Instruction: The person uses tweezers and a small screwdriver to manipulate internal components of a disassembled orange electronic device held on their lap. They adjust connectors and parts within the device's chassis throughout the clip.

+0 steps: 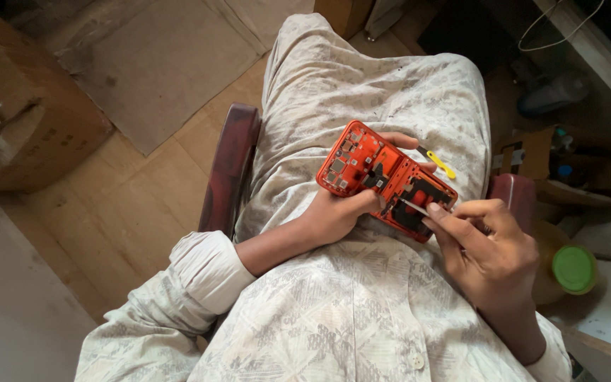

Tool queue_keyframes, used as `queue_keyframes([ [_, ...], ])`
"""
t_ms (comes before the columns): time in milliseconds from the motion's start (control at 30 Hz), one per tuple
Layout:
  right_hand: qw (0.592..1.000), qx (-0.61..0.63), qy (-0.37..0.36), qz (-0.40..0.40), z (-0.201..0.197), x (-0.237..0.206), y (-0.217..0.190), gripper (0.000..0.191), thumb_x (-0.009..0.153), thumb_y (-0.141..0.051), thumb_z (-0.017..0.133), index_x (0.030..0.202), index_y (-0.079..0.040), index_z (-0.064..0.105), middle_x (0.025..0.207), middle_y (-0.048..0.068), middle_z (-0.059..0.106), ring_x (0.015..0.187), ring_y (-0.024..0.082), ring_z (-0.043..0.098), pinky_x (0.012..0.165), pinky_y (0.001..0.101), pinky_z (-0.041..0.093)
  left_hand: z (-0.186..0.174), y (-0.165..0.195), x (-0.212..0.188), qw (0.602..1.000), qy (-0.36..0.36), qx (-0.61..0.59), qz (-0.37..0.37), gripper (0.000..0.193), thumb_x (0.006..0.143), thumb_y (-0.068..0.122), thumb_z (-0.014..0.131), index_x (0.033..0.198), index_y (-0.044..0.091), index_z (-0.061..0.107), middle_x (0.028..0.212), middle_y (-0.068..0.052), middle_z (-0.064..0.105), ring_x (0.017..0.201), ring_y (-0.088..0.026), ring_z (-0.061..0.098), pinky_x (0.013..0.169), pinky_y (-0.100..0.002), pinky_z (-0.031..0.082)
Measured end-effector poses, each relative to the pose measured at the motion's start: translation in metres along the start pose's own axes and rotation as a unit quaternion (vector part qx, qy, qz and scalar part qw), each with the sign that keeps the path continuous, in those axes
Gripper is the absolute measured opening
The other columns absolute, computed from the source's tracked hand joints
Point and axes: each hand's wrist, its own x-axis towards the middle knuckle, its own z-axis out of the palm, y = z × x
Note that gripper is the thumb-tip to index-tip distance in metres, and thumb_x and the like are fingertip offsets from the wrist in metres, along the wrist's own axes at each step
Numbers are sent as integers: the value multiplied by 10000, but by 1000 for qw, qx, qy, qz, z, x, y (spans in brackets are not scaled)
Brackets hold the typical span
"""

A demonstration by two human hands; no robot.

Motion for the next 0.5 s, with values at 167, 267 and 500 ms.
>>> queue_keyframes([
  [167, 1000, -1, -8, -7, 2, 1, 5, 249, 894, -101, 836, 1134, -105, 770, 886, 49, 661, 710, 182, 663, 621, 329, 521, 0, 3, 0, 1000, 1, 10, -9, 656, 913, -83, 448, 1555, -26, 330, 1441, -231, 564, 1358, -280, 581, 1228, -437, 490],
  [267, 1000, 11, -18, -5, 6, 2, 7, 225, 912, -98, 824, 1123, -89, 746, 905, 52, 673, 753, 204, 694, 638, 327, 533, -1, 4, 1, 1000, 6, 28, 0, 641, 926, -82, 454, 1554, -25, 334, 1452, -223, 554, 1368, -273, 580, 1221, -424, 490],
  [500, 997, 68, -16, 34, 3, 4, 1, 186, 866, -100, 826, 1028, -83, 735, 927, 83, 706, 792, 196, 722, 664, 300, 557, -1, 2, 1, 1000, 5, 7, -5, 654, 913, -75, 467, 1552, -18, 338, 1488, -218, 567, 1357, -269, 588, 1231, -441, 508],
])
